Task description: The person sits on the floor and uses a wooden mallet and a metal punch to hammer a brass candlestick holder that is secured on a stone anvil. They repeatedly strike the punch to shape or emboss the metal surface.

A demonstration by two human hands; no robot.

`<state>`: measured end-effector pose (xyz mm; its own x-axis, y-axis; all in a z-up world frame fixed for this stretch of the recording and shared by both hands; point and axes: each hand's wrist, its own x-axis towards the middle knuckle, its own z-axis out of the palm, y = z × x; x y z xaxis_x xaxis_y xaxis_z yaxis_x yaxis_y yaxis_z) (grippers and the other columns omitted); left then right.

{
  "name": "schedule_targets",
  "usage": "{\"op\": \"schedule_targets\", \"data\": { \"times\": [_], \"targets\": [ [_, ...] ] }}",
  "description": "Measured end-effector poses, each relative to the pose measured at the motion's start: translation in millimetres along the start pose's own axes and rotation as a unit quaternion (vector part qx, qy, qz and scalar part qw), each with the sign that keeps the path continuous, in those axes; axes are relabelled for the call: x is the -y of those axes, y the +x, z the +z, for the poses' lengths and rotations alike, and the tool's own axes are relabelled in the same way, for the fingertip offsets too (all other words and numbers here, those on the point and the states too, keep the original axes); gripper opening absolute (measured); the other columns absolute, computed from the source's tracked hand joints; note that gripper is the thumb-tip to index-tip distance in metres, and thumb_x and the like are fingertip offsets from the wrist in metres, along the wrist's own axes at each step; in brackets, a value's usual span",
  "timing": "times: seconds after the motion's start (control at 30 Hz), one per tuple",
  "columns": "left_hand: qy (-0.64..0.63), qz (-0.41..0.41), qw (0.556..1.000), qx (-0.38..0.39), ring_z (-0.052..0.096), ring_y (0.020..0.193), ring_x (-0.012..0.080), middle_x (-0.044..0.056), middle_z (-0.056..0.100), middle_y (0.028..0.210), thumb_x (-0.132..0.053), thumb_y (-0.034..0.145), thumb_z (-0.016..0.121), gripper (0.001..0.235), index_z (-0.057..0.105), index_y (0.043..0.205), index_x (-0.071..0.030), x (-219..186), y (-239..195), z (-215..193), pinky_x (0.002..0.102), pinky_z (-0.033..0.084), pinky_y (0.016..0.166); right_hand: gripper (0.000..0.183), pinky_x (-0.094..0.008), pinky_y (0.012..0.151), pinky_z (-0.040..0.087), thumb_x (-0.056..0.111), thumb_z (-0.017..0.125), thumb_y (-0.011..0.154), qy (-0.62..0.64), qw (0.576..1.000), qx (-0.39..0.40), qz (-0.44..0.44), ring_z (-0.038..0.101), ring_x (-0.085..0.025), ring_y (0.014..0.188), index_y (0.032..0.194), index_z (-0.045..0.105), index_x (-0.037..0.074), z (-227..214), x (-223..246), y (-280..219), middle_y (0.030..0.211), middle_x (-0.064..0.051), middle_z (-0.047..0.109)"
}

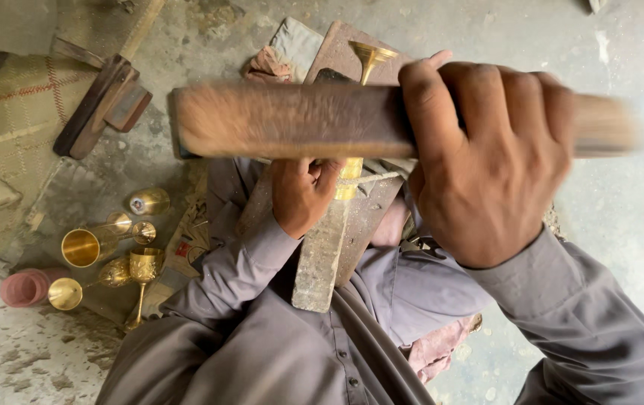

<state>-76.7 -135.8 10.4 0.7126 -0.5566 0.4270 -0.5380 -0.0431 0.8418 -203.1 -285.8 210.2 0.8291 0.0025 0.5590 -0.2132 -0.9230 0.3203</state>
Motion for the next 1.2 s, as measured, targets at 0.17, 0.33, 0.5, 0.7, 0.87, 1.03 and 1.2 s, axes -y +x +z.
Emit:
{"op": "schedule_targets", "data": {
  "times": [0.17,0.33,0.5,0.7,0.87,1.03,1.2],
  "targets": [
    [0.098,-0.007,0.992,0.083,0.046,0.049,0.0118,0.001,0.052,0.063,-0.015,0.099,0.069,0.016,0.066,0.086,-0.006,24,-14,2,0.030,0.037,0.046,0.020,-0.041,0.098,0.045,0.015,0.060,0.108,0.056,0.998,-0.014,0.004,0.061,-0.019,0.096,0.126,0.067,0.008,9,-5,-13,0.105,-0.003,0.067],
    [0.018,-0.027,0.999,0.036,0.052,0.049,0.0098,0.001,0.060,0.067,-0.014,0.098,0.068,0.013,0.066,0.092,-0.002,20,-13,2,0.030,0.041,0.045,0.018,-0.038,0.097,0.045,0.013,0.055,0.106,-0.029,0.999,0.022,0.006,0.061,-0.017,0.099,0.122,0.064,0.010,21,-9,-29,0.113,-0.003,0.068],
    [0.136,0.180,0.974,-0.006,0.065,0.084,0.0274,0.016,0.067,0.097,-0.009,0.104,0.064,0.012,0.064,0.113,-0.002,15,-13,-4,0.039,0.053,0.074,0.018,-0.039,0.105,0.045,0.021,0.058,0.108,-0.018,1.000,0.002,-0.009,0.061,-0.016,0.104,0.125,0.064,0.015,17,-10,-31,0.109,0.002,0.064],
    [0.470,0.240,0.849,-0.035,0.064,0.102,0.0193,0.014,0.067,0.116,-0.003,0.103,0.065,0.021,0.065,0.123,0.004,45,-25,17,0.031,0.056,0.089,0.016,-0.043,0.103,0.044,0.025,0.061,0.106,-0.050,0.997,-0.029,-0.044,0.063,-0.018,0.107,0.116,0.066,0.014,3,-7,-27,0.111,0.000,0.068],
    [-0.073,-0.036,0.996,0.028,0.062,0.090,0.0104,0.003,0.065,0.106,-0.009,0.100,0.063,0.012,0.061,0.112,-0.008,48,-34,19,0.030,0.054,0.085,0.013,-0.042,0.103,0.043,0.022,0.060,0.106,-0.121,0.990,-0.035,-0.068,0.061,-0.016,0.107,0.114,0.066,0.015,-3,-7,-26,0.111,0.001,0.068],
    [-0.047,-0.001,0.997,0.067,0.060,0.096,0.0188,0.008,0.059,0.104,-0.015,0.104,0.063,0.015,0.057,0.111,-0.003,32,-23,6,0.032,0.053,0.087,0.017,-0.036,0.106,0.043,0.019,0.060,0.111,0.001,0.999,0.029,-0.024,0.061,-0.015,0.106,0.125,0.069,0.016,-6,-5,-29,0.118,0.004,0.070],
    [0.047,0.133,0.990,0.019,0.059,0.091,0.0189,0.005,0.061,0.106,-0.013,0.102,0.067,0.011,0.060,0.105,-0.006,7,-6,3,0.035,0.052,0.094,0.024,-0.039,0.102,0.042,0.032,0.064,0.106,-0.057,0.996,-0.050,-0.056,0.062,-0.017,0.103,0.122,0.072,0.016,0,-11,-27,0.108,0.001,0.070]
  ]
}}
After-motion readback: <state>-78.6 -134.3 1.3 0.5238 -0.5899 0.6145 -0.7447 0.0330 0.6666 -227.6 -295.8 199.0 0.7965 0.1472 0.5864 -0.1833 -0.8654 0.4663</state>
